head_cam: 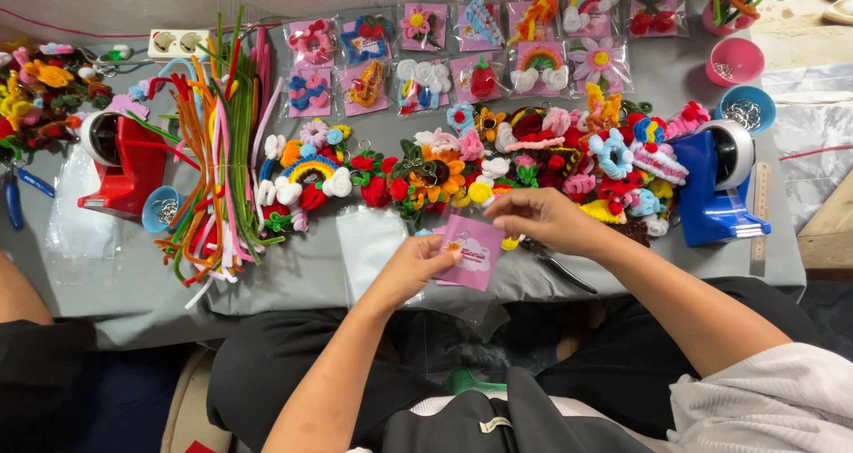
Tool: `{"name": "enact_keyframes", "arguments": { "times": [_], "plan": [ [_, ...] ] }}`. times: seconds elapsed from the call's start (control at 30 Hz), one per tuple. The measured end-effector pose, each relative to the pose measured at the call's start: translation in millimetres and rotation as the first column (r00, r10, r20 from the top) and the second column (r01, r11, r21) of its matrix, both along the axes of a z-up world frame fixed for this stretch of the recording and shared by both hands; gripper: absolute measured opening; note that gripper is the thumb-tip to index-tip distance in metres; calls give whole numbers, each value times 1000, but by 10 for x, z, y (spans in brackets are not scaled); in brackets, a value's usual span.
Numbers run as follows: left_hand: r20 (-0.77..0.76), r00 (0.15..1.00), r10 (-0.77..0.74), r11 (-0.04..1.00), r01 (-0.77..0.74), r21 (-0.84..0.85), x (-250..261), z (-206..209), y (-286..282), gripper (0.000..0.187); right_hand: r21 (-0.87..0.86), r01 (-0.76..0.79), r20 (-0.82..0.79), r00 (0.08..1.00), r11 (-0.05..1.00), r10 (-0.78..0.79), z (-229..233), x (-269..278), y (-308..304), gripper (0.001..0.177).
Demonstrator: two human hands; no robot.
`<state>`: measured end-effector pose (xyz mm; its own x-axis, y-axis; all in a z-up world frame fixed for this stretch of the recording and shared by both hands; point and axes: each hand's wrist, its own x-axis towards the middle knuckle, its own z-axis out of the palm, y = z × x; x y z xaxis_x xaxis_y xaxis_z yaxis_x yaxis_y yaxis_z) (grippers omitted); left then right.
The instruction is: The person picks up a felt flower and a backing card, aligns them, and inserts them into a plastic bag before sealing it. Using shears, the person trims the edges of a felt craft and repeats the packaging process for other felt items.
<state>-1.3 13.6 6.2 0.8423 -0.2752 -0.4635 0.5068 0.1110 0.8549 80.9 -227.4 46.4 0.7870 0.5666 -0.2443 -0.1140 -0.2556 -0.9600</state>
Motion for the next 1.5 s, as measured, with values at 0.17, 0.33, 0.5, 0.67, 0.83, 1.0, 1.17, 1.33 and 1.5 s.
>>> {"name": "enact_keyframes", "arguments": {
  "times": [0.17,0.33,0.5,0.67,0.83,1.0,1.17,1.33,1.5],
  "plan": [
    [59,993,101,993,-105,60,98,35,386,32,16,88,46,995,996,-88,-25,115,-93,22],
    [258,915,310,906,-366,210,57,650,800,28,-50,133,93,987,990,-128,-134,185,-95,20],
    [472,820,324,665,-552,503,67,668,1274,23,-157,143,212,971,977,-108,-355,311,-16,17],
    [490,811,321,568,-578,585,151,613,1331,21,-198,135,363,930,971,-55,-475,486,293,13],
    [494,819,292,493,-571,656,218,618,1255,16,-217,159,491,870,963,-33,-617,669,636,10],
    [458,841,287,490,-540,684,278,499,1270,20,-442,252,550,834,861,38,-624,700,863,34],
    [458,842,284,542,-535,648,266,586,1177,24,-467,278,547,837,840,27,-667,619,1033,33],
    [467,842,272,556,-533,638,253,618,1142,26,-438,313,500,864,843,-61,-820,655,1078,28],
    [498,817,290,650,-550,524,212,752,1060,29,-11,318,302,905,948,-301,-693,606,1131,8]
  ]
}}
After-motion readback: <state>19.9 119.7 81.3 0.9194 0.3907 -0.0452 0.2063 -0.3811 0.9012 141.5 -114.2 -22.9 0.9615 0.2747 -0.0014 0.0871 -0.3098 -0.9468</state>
